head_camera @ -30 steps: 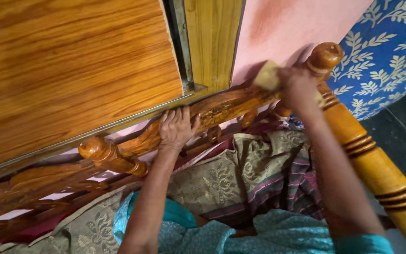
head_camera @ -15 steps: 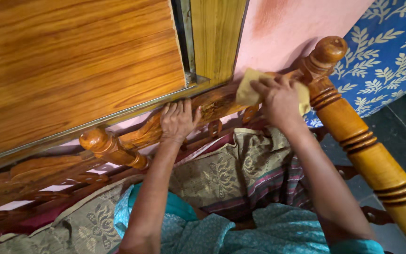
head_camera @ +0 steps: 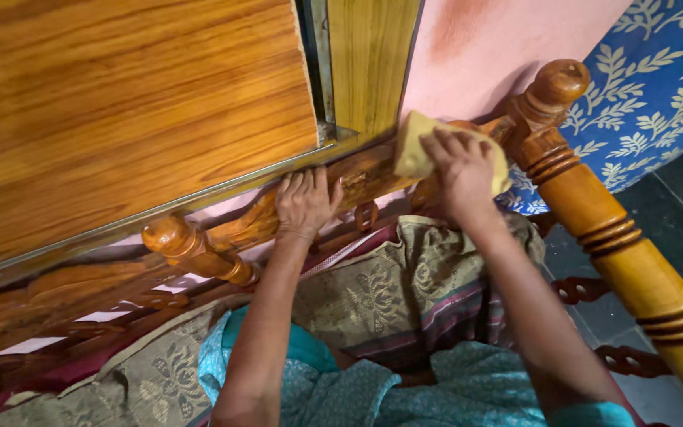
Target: The person cleans the wooden headboard of a bed using a sponge, wiping along the carved details and the vertical slats.
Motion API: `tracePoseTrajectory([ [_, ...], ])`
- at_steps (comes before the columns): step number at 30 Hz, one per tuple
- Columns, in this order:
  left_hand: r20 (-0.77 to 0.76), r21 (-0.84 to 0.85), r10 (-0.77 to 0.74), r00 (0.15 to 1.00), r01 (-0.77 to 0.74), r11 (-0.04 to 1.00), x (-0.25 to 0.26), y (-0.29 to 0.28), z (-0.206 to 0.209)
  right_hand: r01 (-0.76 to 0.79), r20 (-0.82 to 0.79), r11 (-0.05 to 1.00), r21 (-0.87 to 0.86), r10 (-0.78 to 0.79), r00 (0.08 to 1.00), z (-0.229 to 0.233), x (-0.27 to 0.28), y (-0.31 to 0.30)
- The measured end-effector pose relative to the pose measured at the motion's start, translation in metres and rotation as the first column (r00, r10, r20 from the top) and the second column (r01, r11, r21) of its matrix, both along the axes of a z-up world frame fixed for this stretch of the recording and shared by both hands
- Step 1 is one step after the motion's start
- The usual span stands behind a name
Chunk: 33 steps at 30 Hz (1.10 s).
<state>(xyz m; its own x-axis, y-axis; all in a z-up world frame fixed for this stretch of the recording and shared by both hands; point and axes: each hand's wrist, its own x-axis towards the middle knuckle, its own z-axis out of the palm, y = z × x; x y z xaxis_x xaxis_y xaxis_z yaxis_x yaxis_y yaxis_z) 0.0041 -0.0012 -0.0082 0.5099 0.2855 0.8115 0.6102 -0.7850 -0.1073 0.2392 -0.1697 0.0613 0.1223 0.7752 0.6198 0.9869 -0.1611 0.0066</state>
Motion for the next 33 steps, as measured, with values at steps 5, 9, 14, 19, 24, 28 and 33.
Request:
tracePoseTrajectory([
  [5,0.054,0.025,0.017,0.998,-0.019,1.0,0.001,-0.003,-0.001,0.078,0.053,0.997,-0.012,-0.077,0.996,0.01,0.01,0.001],
  [9,0.032,-0.011,-0.001,0.999,0.001,1.0,0.0,-0.001,-0.002,0.128,-0.032,0.99,0.051,-0.127,0.991,0.003,-0.011,0.008],
  [14,-0.009,-0.006,0.036,0.999,-0.036,0.999,0.002,-0.001,-0.004,0.029,-0.048,0.998,0.049,-0.027,0.998,-0.006,-0.028,0.01],
  [19,0.013,0.005,0.028,1.0,-0.028,1.0,0.002,0.0,-0.004,0.096,-0.056,0.995,0.013,-0.096,0.994,-0.002,0.005,0.004],
  [24,-0.003,0.003,0.041,0.999,-0.041,0.999,0.001,-0.002,-0.001,0.098,-0.118,0.994,0.042,-0.093,0.989,-0.003,-0.014,0.007],
  [28,-0.007,-0.022,0.053,0.999,-0.053,0.998,0.002,-0.005,-0.001,-0.05,-0.125,0.995,0.088,0.061,0.99,-0.002,-0.031,0.007],
  [33,0.003,-0.001,0.05,0.999,-0.05,0.999,0.001,-0.006,0.002,0.019,-0.148,0.999,0.038,-0.013,0.989,0.005,0.01,0.0],
])
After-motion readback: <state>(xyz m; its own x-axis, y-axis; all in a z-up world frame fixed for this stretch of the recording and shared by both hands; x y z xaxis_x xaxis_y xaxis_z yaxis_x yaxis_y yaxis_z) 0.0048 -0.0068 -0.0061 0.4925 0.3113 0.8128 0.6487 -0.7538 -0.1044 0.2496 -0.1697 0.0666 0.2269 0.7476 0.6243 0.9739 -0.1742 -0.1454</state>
